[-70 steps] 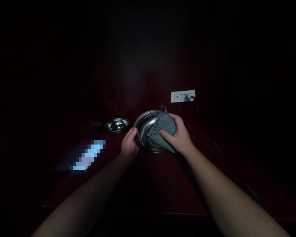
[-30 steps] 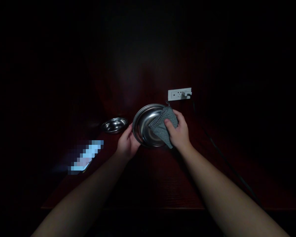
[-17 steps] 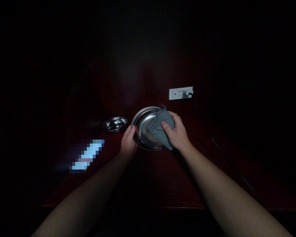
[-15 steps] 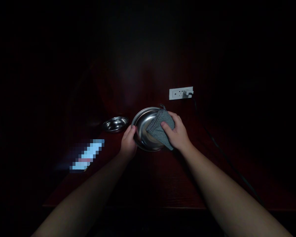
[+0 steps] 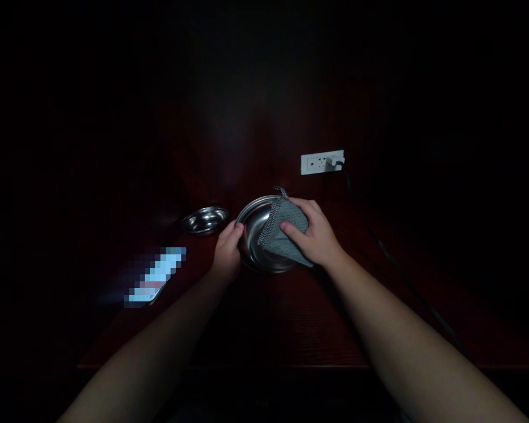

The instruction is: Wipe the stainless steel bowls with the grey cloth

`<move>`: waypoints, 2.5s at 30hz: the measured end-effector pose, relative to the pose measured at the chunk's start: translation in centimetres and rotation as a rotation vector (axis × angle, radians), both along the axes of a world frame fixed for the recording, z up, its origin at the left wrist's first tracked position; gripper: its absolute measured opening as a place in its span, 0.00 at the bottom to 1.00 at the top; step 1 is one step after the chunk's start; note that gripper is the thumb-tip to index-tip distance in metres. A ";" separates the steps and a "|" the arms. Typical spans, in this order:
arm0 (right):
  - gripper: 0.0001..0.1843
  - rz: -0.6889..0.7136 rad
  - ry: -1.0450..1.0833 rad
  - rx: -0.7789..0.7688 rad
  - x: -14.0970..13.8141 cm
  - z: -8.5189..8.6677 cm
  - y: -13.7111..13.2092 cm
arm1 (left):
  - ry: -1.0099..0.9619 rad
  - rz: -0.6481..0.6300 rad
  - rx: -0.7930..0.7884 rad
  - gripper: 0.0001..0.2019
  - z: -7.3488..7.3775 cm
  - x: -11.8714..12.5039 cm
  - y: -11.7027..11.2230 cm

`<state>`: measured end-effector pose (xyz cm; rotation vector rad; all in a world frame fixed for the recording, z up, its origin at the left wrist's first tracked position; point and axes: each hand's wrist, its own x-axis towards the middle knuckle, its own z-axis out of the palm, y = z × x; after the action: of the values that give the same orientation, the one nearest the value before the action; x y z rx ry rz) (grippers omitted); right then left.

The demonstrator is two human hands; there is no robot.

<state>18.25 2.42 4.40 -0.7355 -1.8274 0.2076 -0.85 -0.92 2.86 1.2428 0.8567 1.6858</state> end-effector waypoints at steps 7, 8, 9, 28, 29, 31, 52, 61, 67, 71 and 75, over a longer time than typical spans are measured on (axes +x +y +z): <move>0.26 -0.027 0.088 -0.016 -0.2 -0.1 0.1 | -0.183 -0.046 0.010 0.08 0.2 0.2 0.0; 0.26 -0.031 0.114 -0.030 -0.3 -0.2 0.2 | -0.250 -0.071 0.018 0.07 0.2 0.3 0.0; 0.26 -0.035 0.138 -0.044 -0.3 -0.3 0.3 | -0.317 -0.100 0.029 0.07 0.2 0.5 0.0; 0.25 -0.128 0.172 -0.172 -0.3 -1.4 1.3 | -0.245 -0.139 -0.128 0.16 -1.7 1.5 -0.2; 0.25 -0.113 0.152 -0.174 -0.3 -1.4 1.3 | -0.229 -0.122 -0.115 0.16 -1.7 1.4 -0.1; 0.26 -0.084 0.116 -0.179 -0.3 -1.5 1.3 | -0.207 -0.100 -0.102 0.15 -1.5 1.2 -0.1; 0.28 0.018 -0.064 -0.203 -0.2 -1.6 1.1 | 0.058 -0.017 -0.119 0.11 -1.0 -0.1 0.5; 0.28 -0.003 0.268 -0.420 0.0 -1.1 1.6 | -0.439 -0.329 -0.205 0.20 -0.5 0.7 0.0; 0.26 0.001 0.196 -0.454 0.5 -1.1 1.8 | -0.198 -0.256 -0.179 0.24 -1.9 1.6 -0.4; 0.25 0.032 0.076 -0.473 0.5 -1.3 1.6 | -0.129 -0.182 -0.131 0.22 -1.9 1.2 0.0; 0.25 0.056 -0.023 -0.469 0.5 -1.2 1.2 | -0.019 -0.125 -0.129 0.19 -1.7 0.8 0.1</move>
<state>18.76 3.66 3.21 -1.0109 -1.8408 0.6823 -0.10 -0.84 1.14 1.1662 0.8455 1.5173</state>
